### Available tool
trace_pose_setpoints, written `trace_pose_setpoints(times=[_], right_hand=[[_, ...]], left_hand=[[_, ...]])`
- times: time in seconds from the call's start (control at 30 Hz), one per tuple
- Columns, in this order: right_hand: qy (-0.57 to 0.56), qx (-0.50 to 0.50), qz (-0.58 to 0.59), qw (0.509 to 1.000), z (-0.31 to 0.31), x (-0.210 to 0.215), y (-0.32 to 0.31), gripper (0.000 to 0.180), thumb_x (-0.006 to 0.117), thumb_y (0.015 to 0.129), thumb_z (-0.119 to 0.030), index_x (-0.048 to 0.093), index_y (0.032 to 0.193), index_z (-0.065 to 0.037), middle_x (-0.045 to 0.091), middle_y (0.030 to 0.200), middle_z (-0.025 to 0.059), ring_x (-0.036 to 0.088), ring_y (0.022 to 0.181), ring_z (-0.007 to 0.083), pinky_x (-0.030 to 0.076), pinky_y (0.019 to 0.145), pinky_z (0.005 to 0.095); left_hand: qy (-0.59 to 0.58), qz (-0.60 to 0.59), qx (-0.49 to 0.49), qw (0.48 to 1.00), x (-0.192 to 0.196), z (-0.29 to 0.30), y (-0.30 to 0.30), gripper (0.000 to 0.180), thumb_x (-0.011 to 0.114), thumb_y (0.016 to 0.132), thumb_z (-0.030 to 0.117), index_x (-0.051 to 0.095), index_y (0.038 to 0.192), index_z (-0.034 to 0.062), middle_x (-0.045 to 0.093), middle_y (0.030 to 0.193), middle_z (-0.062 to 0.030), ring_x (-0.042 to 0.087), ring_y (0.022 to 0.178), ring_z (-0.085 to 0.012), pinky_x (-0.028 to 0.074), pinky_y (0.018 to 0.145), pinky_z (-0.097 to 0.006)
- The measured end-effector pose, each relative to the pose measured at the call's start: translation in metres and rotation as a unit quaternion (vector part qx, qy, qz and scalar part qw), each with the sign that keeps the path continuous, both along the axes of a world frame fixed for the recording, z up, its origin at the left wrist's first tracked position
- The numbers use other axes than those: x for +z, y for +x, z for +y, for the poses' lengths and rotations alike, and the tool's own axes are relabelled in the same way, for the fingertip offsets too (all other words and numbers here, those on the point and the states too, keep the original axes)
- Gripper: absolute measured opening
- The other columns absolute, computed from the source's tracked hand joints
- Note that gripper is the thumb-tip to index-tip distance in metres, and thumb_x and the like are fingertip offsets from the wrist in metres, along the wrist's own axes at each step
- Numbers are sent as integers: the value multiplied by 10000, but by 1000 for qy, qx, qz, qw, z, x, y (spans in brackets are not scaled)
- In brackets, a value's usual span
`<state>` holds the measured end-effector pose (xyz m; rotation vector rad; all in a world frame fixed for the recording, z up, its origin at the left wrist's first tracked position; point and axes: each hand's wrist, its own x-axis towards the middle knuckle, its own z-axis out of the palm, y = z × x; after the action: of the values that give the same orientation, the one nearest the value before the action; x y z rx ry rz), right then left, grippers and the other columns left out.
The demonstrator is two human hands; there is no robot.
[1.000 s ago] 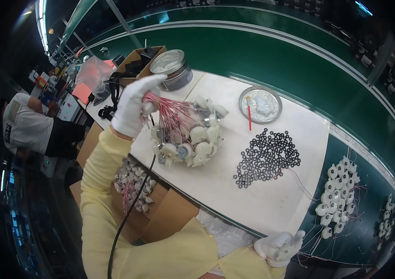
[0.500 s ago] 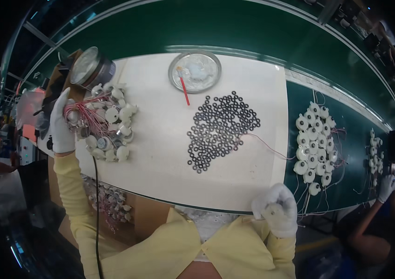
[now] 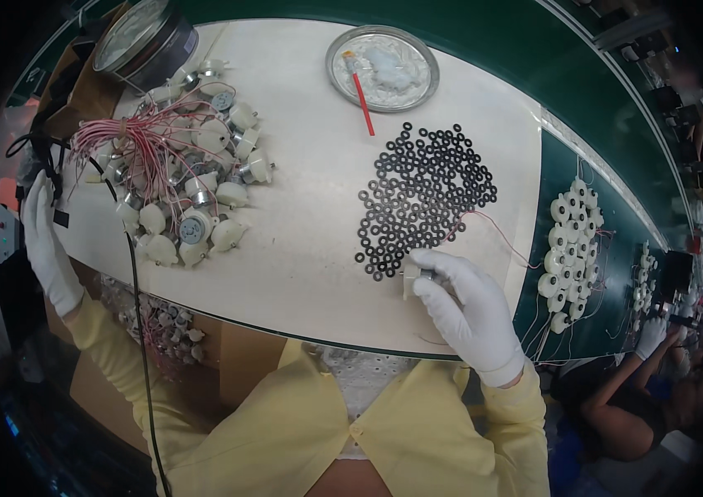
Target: The person assembles small white cylindrical electronic components by inserting wires and securing them with black washers. They then use a red-handled brush to apply a white substance from a metal dish onto the components, which are arranged on a green workbench.
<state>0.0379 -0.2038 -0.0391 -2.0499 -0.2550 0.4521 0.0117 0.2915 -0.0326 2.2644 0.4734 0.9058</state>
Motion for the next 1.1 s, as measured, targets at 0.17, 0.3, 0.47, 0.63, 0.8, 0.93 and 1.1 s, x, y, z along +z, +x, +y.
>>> trace_pose_setpoints(times=[0.17,0.3,0.47,0.63,0.8,0.93,1.1], right_hand=[[-138,91,-189,968,12,-3,5,336,657,881,-24,614,1214,-4,644,958,116,627,823,236,504,739,316],[-196,132,-273,932,16,1,11,345,685,831,-27,629,1171,-18,636,919,101,622,797,272,500,705,360],[-206,139,-284,926,24,3,10,359,713,801,-63,645,1154,-58,614,874,73,616,783,271,486,690,374],[-267,138,-308,903,31,2,9,344,730,796,-117,673,1135,-114,611,887,60,595,767,259,470,695,370],[-299,170,-327,880,31,2,10,346,737,791,-151,683,1133,-144,612,908,49,588,805,254,460,712,370],[-293,189,-316,882,29,5,11,346,735,796,-156,681,1137,-133,618,905,40,594,815,253,459,728,371],[-205,141,-253,935,25,10,12,313,690,837,-74,665,1148,-55,642,922,58,611,778,235,482,715,341]], left_hand=[[203,126,0,971,-70,50,16,473,544,994,298,516,1386,35,547,1379,-144,470,1311,-277,362,1088,-361],[326,305,-6,895,-78,52,18,511,490,992,365,483,1413,76,537,1378,-160,443,1309,-351,351,1081,-423],[328,251,-44,910,-82,55,19,499,458,995,357,468,1416,89,531,1384,-160,456,1280,-365,361,1069,-425],[323,250,-36,912,-81,47,21,487,465,995,340,473,1411,87,523,1386,-152,455,1286,-348,357,1074,-420],[360,218,-31,907,-87,52,21,489,466,992,347,475,1406,86,512,1399,-134,451,1291,-342,348,1085,-416],[367,198,-34,908,-91,59,19,495,463,991,359,476,1407,91,512,1400,-130,455,1290,-343,343,1090,-418],[338,221,-27,914,-86,50,20,507,457,993,369,471,1407,77,517,1389,-141,464,1280,-342,348,1081,-410]])
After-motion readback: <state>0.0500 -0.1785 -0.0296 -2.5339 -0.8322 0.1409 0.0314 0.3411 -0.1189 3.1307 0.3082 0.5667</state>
